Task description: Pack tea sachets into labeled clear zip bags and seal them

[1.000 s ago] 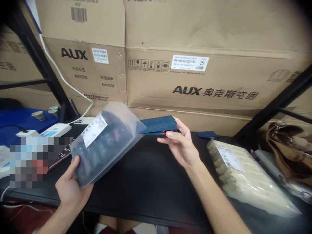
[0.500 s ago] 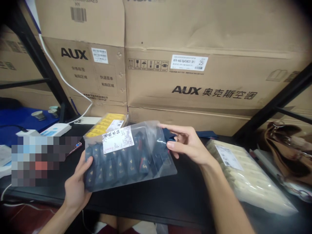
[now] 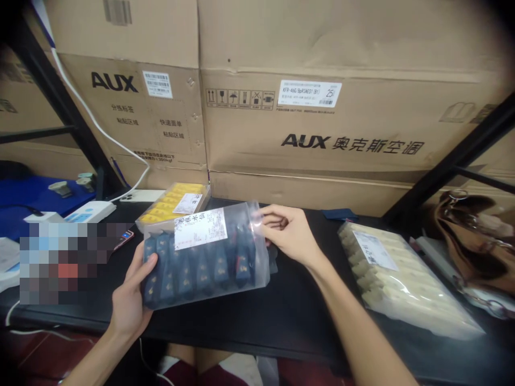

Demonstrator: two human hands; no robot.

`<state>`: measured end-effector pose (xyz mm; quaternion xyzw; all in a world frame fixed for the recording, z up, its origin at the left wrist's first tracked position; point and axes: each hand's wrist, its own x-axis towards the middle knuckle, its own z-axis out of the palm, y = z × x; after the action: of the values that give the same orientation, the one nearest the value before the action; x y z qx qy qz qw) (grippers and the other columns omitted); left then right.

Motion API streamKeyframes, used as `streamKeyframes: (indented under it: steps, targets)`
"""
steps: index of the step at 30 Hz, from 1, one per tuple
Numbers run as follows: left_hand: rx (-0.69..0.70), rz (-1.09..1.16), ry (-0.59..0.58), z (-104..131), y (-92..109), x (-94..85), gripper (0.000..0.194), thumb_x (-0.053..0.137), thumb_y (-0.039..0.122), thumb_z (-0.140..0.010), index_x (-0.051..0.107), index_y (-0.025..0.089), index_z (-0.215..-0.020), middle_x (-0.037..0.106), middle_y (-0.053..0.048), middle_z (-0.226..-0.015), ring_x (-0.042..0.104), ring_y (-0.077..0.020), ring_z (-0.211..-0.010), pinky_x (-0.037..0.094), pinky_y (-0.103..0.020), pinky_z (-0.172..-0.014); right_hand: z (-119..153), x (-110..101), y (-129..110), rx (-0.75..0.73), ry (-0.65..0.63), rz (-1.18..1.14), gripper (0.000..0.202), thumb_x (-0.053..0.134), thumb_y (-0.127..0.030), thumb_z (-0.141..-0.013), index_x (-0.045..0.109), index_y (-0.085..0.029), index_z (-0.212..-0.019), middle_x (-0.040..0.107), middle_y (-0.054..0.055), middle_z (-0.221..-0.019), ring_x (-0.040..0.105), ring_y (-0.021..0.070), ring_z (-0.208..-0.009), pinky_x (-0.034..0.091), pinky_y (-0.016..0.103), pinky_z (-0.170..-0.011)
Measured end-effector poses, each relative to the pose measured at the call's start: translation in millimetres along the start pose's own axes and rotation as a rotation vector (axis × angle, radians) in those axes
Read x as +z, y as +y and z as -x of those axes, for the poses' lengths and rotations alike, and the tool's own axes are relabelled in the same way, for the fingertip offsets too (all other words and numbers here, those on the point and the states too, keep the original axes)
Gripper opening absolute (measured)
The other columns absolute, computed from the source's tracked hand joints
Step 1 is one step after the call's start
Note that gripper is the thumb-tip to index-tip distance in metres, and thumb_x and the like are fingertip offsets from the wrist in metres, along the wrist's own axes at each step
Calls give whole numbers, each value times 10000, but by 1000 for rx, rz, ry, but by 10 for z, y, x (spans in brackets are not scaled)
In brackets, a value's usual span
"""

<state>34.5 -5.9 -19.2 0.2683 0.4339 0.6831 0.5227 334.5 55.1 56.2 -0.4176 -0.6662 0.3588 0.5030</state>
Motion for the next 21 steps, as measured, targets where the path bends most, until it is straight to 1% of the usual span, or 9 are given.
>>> streamKeyframes:
  steps: [2, 4, 8, 10, 13, 15, 16, 18, 21]
  targets:
    - [-23, 45, 24, -5, 5, -5, 583, 856, 427, -840, 714, 303, -1392, 731, -14, -1406, 610, -308, -1396, 501, -375, -1152, -10, 74, 36, -83, 59, -71, 239, 981, -357, -717, 829, -209, -826, 833, 52, -825, 780, 200, -711, 644, 305, -666]
    - [-28, 71, 16, -6, 20, -8, 555, 856, 422, -839, 729, 293, -1363, 754, -22, -1351, 667, -311, -1316, 536, -397, -1116, -7, 97, 35, -124, -16, -68, 202, 969, -343, -732, 829, -210, -792, 845, 65, -903, 803, 225, -837, 659, 343, -785]
    - [-41, 98, 18, -7, 48, 1, 522, 854, 398, -842, 745, 288, -1341, 775, -16, -1301, 692, -309, -1281, 555, -417, -1106, 25, 79, -6, -96, -198, -30, 174, 893, -341, -844, 881, -229, -976, 859, 84, -1004, 816, 263, -979, 660, 399, -898]
    - [-55, 140, 53, -16, 55, 16, 483, 843, 384, -848, 764, 283, -1314, 788, -15, -1271, 692, -312, -1288, 554, -429, -1118, 8, 29, 7, -126, -78, -112, 143, 836, -346, -907, 871, -250, -1007, 859, 78, -1056, 812, 274, -1047, 662, 437, -933]
    - [-73, 250, 194, -38, 89, 46, 345, 784, 322, -876, 810, 244, -1211, 814, -32, -1201, 687, -309, -1301, 553, -429, -1132, -111, -180, 148, -206, 274, -58, 171, 752, -377, -960, 824, -235, -1021, 843, 84, -1096, 792, 298, -1118, 657, 501, -969]
    - [-103, 317, 289, -48, 139, 57, 285, 728, 298, -894, 828, 211, -1147, 825, -50, -1155, 690, -312, -1293, 560, -441, -1128, -225, -388, 334, -81, 435, 364, 272, 646, -386, -1009, 791, -170, -1091, 815, 146, -1173, 772, 308, -1164, 617, 500, -1048]
    - [-130, 341, 315, -50, 170, 57, 281, 705, 296, -894, 832, 197, -1124, 829, -58, -1134, 696, -319, -1281, 567, -456, -1121, -277, -489, 448, 95, 442, 678, 320, 577, -384, -1033, 782, -160, -1135, 795, 164, -1238, 748, 303, -1221, 583, 483, -1100]
    - [-191, 373, 313, -47, 231, 46, 296, 678, 302, -876, 835, 188, -1100, 832, -64, -1106, 705, -335, -1259, 579, -488, -1106, -349, -647, 696, 279, 432, 876, 356, 641, -312, -975, 768, -71, -1203, 696, 279, -1405, 605, 403, -1419, 459, 563, -1209]
    - [-241, 386, 271, -28, 288, 32, 301, 691, 323, -855, 836, 217, -1096, 831, -48, -1136, 695, -334, -1283, 579, -487, -1109, -376, -746, 1033, 480, 415, 1020, 512, 697, -338, -944, 698, 1, -1328, 400, 369, -1659, 294, 523, -1601, 284, 718, -1243]
